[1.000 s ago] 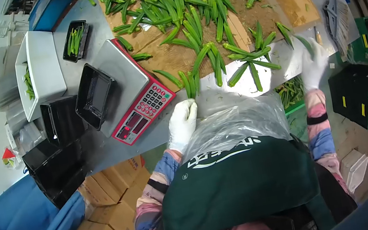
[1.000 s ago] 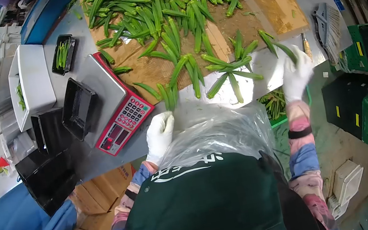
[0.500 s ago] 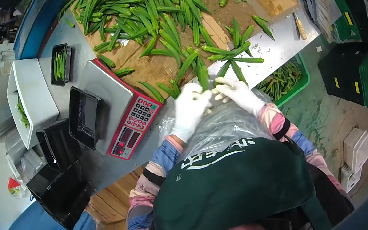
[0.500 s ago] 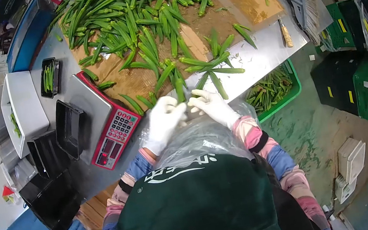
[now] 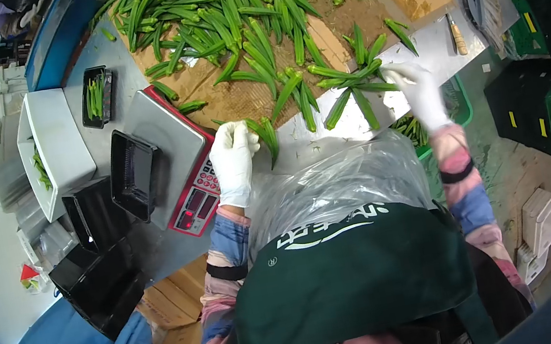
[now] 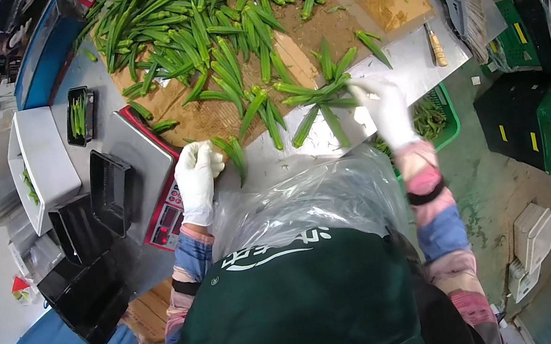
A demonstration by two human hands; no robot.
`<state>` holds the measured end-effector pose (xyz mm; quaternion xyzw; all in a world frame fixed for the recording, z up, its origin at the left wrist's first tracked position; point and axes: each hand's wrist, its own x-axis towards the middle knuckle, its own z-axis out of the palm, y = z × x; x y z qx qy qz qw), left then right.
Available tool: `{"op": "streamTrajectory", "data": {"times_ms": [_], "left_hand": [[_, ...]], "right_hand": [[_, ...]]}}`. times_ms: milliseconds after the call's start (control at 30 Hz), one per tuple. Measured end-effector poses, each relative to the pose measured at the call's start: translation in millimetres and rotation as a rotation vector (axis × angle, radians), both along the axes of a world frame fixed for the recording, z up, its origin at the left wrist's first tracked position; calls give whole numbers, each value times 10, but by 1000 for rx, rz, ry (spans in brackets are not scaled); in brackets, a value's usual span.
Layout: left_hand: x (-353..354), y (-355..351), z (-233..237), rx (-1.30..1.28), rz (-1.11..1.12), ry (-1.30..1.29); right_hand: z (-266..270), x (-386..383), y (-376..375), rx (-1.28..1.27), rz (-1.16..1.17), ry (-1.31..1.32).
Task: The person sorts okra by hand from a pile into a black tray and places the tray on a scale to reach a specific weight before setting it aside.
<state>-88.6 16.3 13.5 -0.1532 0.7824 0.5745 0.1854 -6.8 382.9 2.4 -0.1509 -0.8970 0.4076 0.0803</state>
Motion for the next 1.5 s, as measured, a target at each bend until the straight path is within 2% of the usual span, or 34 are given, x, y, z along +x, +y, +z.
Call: {"op": "streamTrajectory", "data": {"times_ms": [33, 67, 133, 167, 233, 267, 300, 367, 400, 433, 467, 500, 533, 567, 633, 700, 767, 833, 867, 933, 967, 1033, 1100, 1167, 1233, 1300, 1333, 1433, 1467, 1500], "left_hand": [[65, -32, -1, -31, -11, -56], [146, -67, -26, -62, -22, -113], [304, -49, -28, -161, -61, -167], [393, -36, -96, -165, -81, -149], [504, -13, -343, -254, -148, 47], [511, -19, -445, -445, -239, 125], [504, 16, -528, -501, -245, 146], [436, 163, -401, -734, -339, 246], [402, 182, -377, -738, -340, 212], [367, 203, -365, -739, -342, 179], [343, 217, -368, -739, -346, 147], [327, 218, -401, -708, -341, 178], [315, 205, -464, -673, -335, 209], [319, 193, -527, -639, -327, 237], [303, 241, -610, -370, -271, 103], [299, 346, -658, -79, -200, 14], [249, 456, -626, -16, -182, -7], [179, 465, -656, 45, -159, 9], [127, 477, -580, 154, -114, -13], [48, 373, -556, 161, -122, 93], [-3, 307, -579, 191, -152, 163], [-116, 295, -372, 210, -110, 42], [-181, 367, -265, 103, -112, 0], [-205, 511, -296, 88, -187, 53], [-216, 688, -473, 53, -276, 205], [-222, 825, -674, -192, -403, 400], [-226, 913, -673, -171, -356, 354], [-325, 933, -573, -337, -440, 139], [-358, 774, -923, -337, -457, 259], [-395, 746, -844, -225, -412, 182]], "right_hand": [[22, -169, -251, -50, -4, -30], [-432, -312, -334, 91, 62, 31], [-603, -550, -572, 386, 211, 39], [-700, -603, -651, 449, 262, -24], [-729, -657, -724, 511, 298, -112], [-726, -649, -703, 464, 274, -59], [-705, -628, -640, 418, 251, -6], [-469, -434, -484, 245, 130, 141], [-319, -279, -341, 238, 81, 115], [-302, -87, -111, 89, 31, 129], [-141, 126, 53, 79, -100, 47], [-201, 342, 396, 324, -115, 6], [-44, 466, 514, 700, -182, -105], [-63, 621, 632, 804, -217, -17], [-133, 759, 694, 704, -216, -5], [-326, 719, 531, 441, -141, -53], [-330, 459, 178, 383, 16, -15], [-543, 259, -119, 326, 45, 38], [-701, 215, -220, 324, 32, 20], [-785, 173, -267, 394, 61, -50], [-779, 199, -222, 342, 94, -80], [-720, 319, -104, 236, 160, -141], [-584, 400, -42, 120, 127, -127], [-431, 379, 5, -27, 70, -185], [-372, 232, -107, 96, 63, -85], [-481, 8, -200, 136, 90, 62], [-456, -85, -245, 318, 162, 77], [-651, -212, -238, 459, 293, -73], [-781, -217, -210, 469, 282, -48], [-640, -204, -187, 458, 262, -46]]}}
